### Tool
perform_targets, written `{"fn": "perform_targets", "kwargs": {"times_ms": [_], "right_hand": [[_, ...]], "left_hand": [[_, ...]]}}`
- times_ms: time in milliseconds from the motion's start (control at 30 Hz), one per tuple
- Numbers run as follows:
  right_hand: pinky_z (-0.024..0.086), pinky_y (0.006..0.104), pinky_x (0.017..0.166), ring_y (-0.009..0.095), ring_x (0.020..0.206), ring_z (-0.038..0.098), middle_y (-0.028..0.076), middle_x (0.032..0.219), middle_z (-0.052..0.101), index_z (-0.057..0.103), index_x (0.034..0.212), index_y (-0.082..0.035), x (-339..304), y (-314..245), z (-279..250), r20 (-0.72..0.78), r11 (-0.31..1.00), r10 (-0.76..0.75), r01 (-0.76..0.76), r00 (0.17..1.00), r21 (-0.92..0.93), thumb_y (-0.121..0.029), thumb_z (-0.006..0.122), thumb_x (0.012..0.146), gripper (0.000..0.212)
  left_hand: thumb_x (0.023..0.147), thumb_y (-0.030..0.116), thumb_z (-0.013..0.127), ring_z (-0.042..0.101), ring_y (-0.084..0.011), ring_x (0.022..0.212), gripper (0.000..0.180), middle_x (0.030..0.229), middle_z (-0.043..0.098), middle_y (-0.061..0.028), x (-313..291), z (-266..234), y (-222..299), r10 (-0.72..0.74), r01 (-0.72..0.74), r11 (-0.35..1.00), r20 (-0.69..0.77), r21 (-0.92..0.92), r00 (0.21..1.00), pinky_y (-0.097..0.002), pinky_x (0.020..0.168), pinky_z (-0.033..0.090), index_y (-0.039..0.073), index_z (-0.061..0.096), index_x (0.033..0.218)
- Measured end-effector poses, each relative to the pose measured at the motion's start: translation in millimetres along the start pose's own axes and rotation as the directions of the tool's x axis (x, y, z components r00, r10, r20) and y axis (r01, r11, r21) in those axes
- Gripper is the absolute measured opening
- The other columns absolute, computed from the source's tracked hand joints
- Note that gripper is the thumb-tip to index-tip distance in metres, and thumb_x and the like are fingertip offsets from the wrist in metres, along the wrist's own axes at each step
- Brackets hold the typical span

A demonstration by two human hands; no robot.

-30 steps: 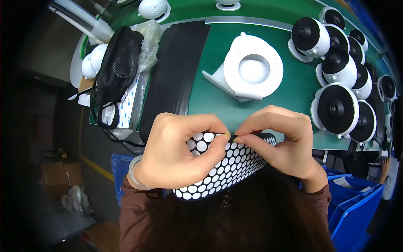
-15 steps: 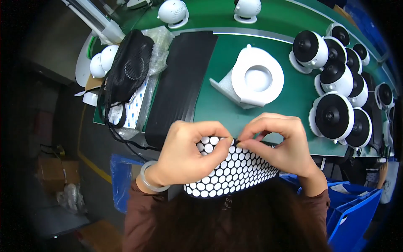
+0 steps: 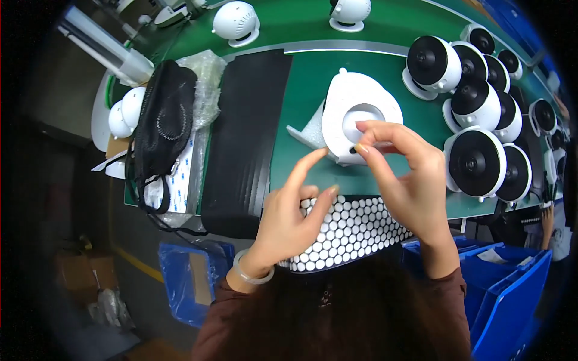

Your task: Assembling security cameras by applying adhesive pads to components on a factory production line.

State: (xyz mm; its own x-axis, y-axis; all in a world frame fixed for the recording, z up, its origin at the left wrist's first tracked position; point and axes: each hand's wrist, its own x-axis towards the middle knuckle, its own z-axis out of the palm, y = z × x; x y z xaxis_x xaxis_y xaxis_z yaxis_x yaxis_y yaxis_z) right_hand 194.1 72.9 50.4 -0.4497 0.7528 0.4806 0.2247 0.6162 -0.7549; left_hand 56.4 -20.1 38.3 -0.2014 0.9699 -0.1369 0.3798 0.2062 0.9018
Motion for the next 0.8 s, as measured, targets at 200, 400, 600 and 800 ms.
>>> {"fn": "perform_targets", "kwargs": {"times_ms": [200,400,600,800], "right_hand": [[0.044,0.0202,0.058,0.009,0.061,0.055,0.006,0.073,0.063,0.061,0.079,0.002,6,-1,14,-0.001,0.990,0.081,-0.081,0.997,-0.114,-0.001,0.062,0.074,0.006],[0.045,0.0269,0.052,0.022,0.062,0.061,0.007,0.071,0.061,0.059,0.075,-0.005,5,4,20,-0.014,0.987,0.067,-0.068,0.998,-0.149,-0.007,0.065,0.069,0.008],[0.044,0.0268,0.051,0.022,0.060,0.060,0.007,0.070,0.060,0.059,0.074,-0.005,4,0,17,-0.026,0.980,0.061,-0.064,0.998,-0.187,-0.007,0.065,0.069,0.008],[0.045,0.0270,0.051,0.022,0.059,0.060,0.007,0.070,0.060,0.059,0.073,-0.005,4,2,18,-0.034,0.980,0.054,-0.060,0.998,-0.189,-0.006,0.065,0.068,0.008]], "left_hand": [[0.085,0.009,0.050,0.037,-0.0027,0.048,0.022,0.051,0.049,-0.0016,31,18,-22,0.135,-0.152,0.922,-0.070,-0.356,0.988,-0.0219,0.044,0.028,0.002,0.048,0.106],[0.084,0.008,0.051,0.039,-0.0042,0.046,0.013,0.053,0.051,-0.0054,37,20,-27,0.188,-0.213,0.906,-0.104,-0.367,0.977,-0.0232,0.043,0.028,0.002,0.051,0.096],[0.083,0.007,0.052,0.040,-0.0073,0.044,0.012,0.053,0.050,-0.0088,36,23,-24,0.214,-0.246,0.909,-0.129,-0.338,0.968,-0.0249,0.042,0.029,0.002,0.050,0.094],[0.082,0.008,0.053,0.042,-0.0113,0.041,0.012,0.051,0.048,-0.0084,37,22,-26,0.226,-0.253,0.922,-0.122,-0.294,0.966,-0.0264,0.041,0.029,0.003,0.051,0.093]]}}
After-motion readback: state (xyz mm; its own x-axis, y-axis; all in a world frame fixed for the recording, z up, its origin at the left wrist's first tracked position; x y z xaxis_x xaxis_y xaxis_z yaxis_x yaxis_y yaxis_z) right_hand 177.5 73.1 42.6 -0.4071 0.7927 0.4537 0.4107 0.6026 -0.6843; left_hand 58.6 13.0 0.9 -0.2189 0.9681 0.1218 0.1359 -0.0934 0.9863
